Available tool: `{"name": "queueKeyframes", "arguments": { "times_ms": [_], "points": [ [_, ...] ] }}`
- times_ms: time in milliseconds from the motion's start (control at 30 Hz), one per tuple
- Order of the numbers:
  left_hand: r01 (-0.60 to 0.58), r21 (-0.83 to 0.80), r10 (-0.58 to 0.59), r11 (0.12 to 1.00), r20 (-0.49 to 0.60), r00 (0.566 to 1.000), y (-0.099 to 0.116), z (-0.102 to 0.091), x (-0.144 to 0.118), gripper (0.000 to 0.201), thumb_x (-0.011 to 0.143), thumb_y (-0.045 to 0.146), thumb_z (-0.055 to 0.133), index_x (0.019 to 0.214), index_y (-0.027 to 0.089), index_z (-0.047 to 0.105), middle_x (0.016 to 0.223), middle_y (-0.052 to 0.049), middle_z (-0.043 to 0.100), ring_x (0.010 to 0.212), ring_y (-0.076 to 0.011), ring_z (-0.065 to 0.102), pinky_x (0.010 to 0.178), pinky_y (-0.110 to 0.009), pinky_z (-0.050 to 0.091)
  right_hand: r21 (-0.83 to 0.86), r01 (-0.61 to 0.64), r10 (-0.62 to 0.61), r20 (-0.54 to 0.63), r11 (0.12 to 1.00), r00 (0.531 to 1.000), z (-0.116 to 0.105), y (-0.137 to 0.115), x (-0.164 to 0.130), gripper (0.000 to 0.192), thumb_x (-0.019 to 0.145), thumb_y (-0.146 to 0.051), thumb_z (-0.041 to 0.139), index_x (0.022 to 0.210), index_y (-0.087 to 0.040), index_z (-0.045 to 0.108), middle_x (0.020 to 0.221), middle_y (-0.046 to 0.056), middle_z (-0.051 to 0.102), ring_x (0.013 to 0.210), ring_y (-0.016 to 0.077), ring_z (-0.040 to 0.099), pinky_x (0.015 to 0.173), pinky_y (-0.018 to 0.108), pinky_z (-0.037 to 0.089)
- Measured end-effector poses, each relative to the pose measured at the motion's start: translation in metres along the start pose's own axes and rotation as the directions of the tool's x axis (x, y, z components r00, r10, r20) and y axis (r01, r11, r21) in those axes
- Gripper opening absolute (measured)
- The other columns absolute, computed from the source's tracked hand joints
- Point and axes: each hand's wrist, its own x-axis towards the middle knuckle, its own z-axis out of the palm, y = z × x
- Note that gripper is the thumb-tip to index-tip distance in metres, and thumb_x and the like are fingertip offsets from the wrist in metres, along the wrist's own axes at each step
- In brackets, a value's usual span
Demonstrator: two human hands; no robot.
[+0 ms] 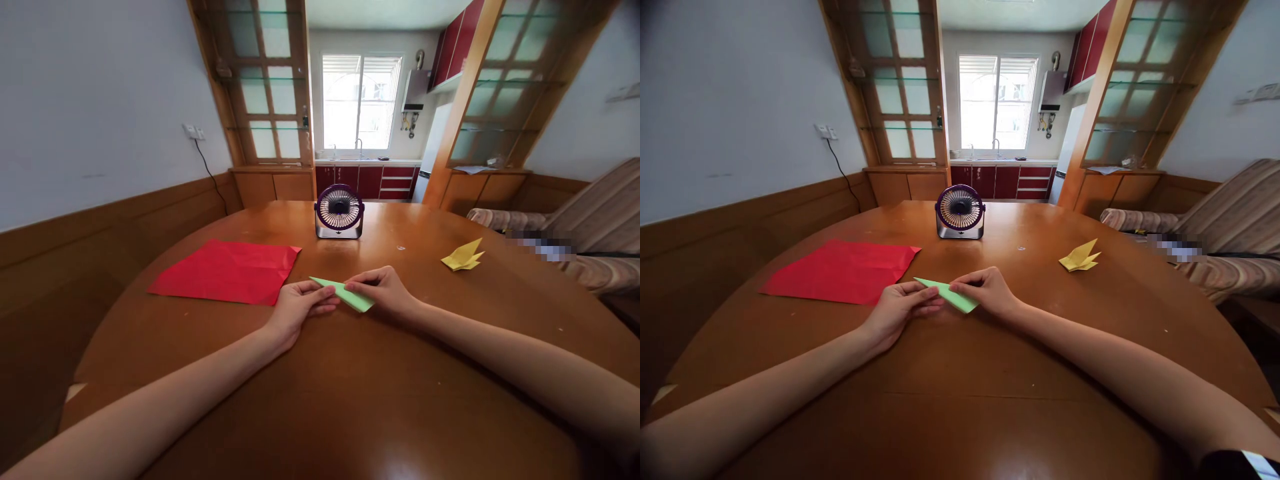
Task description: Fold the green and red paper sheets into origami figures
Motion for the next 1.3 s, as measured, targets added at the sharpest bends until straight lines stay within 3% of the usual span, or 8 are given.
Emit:
{"name": "queueKeyframes", "arguments": {
  "times_ms": [233, 467, 867, 1100, 1300],
  "points": [
    [0.050, 0.012, -0.050, 0.999, -0.008, 0.999, 0.001, 0.000, 0.005, 0.011, 0.073, 0.010, 0.077, 0.070, 0.007, 0.068, 0.072, -0.010, 0.073, 0.068, -0.0164, 0.072, 0.064, -0.020, 0.060, 0.002, -0.003, 0.003, -0.026, 1.000, 1.000, 0.000, 0.006, -0.003, 0.027, 0.071, -0.042, 0.075, 0.082, -0.017, 0.079, 0.080, 0.006, 0.076, 0.062, 0.0126, 0.061, 0.056, 0.024, 0.047],
    [0.033, 0.052, -0.034, 0.998, 0.029, 0.999, 0.000, 0.001, 0.005, 0.028, 0.086, 0.033, 0.068, 0.079, 0.005, 0.070, 0.079, -0.015, 0.074, 0.068, -0.0172, 0.072, 0.066, -0.025, 0.060, 0.012, 0.006, -0.006, -0.028, 1.000, 1.000, -0.001, 0.008, -0.006, 0.027, 0.071, -0.042, 0.076, 0.083, -0.018, 0.079, 0.080, 0.006, 0.076, 0.063, 0.0136, 0.063, 0.056, 0.025, 0.048],
    [-0.029, 0.063, 0.026, 0.998, 0.055, 0.998, -0.006, 0.000, 0.010, 0.034, 0.076, 0.040, 0.077, 0.078, 0.007, 0.070, 0.077, -0.012, 0.074, 0.066, -0.0158, 0.071, 0.064, -0.023, 0.060, -0.026, 0.057, -0.058, -0.036, 0.998, 0.998, -0.001, 0.006, -0.009, 0.027, 0.073, -0.043, 0.074, 0.084, -0.019, 0.079, 0.081, 0.006, 0.076, 0.064, 0.0146, 0.064, 0.057, 0.026, 0.049],
    [-0.065, 0.114, 0.064, 0.991, 0.008, 0.998, -0.007, 0.001, 0.008, 0.033, 0.071, 0.039, 0.081, 0.072, 0.008, 0.068, 0.069, -0.009, 0.072, 0.060, -0.0143, 0.069, 0.060, -0.021, 0.059, -0.023, 0.069, -0.069, -0.018, 0.997, 0.997, 0.001, 0.005, -0.010, 0.026, 0.073, -0.043, 0.074, 0.083, -0.020, 0.079, 0.081, 0.005, 0.076, 0.065, 0.0149, 0.065, 0.059, 0.027, 0.051],
    [-0.026, 0.149, 0.019, 0.989, 0.049, 0.999, -0.006, 0.001, 0.008, 0.033, 0.073, 0.040, 0.079, 0.079, 0.009, 0.070, 0.076, -0.010, 0.074, 0.069, -0.0166, 0.072, 0.066, -0.023, 0.060, -0.055, 0.087, -0.090, -0.044, 0.995, 0.995, 0.001, 0.003, -0.011, 0.025, 0.073, -0.043, 0.075, 0.081, -0.020, 0.079, 0.078, 0.004, 0.075, 0.064, 0.0140, 0.063, 0.059, 0.027, 0.049]
  ]
}}
